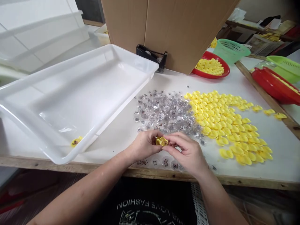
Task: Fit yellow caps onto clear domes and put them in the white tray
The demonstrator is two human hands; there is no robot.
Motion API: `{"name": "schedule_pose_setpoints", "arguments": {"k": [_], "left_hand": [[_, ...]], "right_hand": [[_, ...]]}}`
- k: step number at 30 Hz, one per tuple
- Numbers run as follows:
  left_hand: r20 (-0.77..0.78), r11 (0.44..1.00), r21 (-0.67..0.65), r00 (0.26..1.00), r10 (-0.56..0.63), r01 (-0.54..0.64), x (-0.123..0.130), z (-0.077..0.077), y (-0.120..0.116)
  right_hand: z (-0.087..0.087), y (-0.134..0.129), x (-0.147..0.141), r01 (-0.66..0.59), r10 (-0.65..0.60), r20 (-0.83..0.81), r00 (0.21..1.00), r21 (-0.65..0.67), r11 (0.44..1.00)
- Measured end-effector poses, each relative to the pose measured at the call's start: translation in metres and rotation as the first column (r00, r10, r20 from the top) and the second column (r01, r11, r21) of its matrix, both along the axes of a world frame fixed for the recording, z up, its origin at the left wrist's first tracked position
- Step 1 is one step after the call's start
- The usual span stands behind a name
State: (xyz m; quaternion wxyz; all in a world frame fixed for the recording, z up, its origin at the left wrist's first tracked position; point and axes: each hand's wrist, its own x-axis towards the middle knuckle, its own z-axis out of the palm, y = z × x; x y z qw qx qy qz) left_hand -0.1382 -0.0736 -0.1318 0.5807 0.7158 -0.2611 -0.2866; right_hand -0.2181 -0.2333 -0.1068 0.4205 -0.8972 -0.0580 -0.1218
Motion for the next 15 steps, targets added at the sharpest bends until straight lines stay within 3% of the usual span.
{"name": "schedule_pose_setpoints", "arguments": {"k": [5, 11, 15], "left_hand": [[-0.041, 0.997, -0.036, 0.997, -0.063, 0.061, -0.0016, -0.0002, 0.0018], [-0.258, 0.969, -0.245, 0.966, -0.035, -0.030, -0.0022, -0.0029, 0.0028], [-0.460, 0.935, -0.346, 0.883, -0.097, -0.077, 0.0010, -0.0013, 0.0023]], "right_hand": [[0.0055, 0.0001, -0.0033, -0.005, 0.010, 0.042, 0.999, -0.116, 0.993], [0.0078, -0.0038, -0.0003, 0.023, -0.019, -0.077, 0.997, 0.049, 0.999], [0.0076, -0.0056, 0.0036, -0.001, 0.005, -0.057, 0.998, 0.063, 0.998]]}}
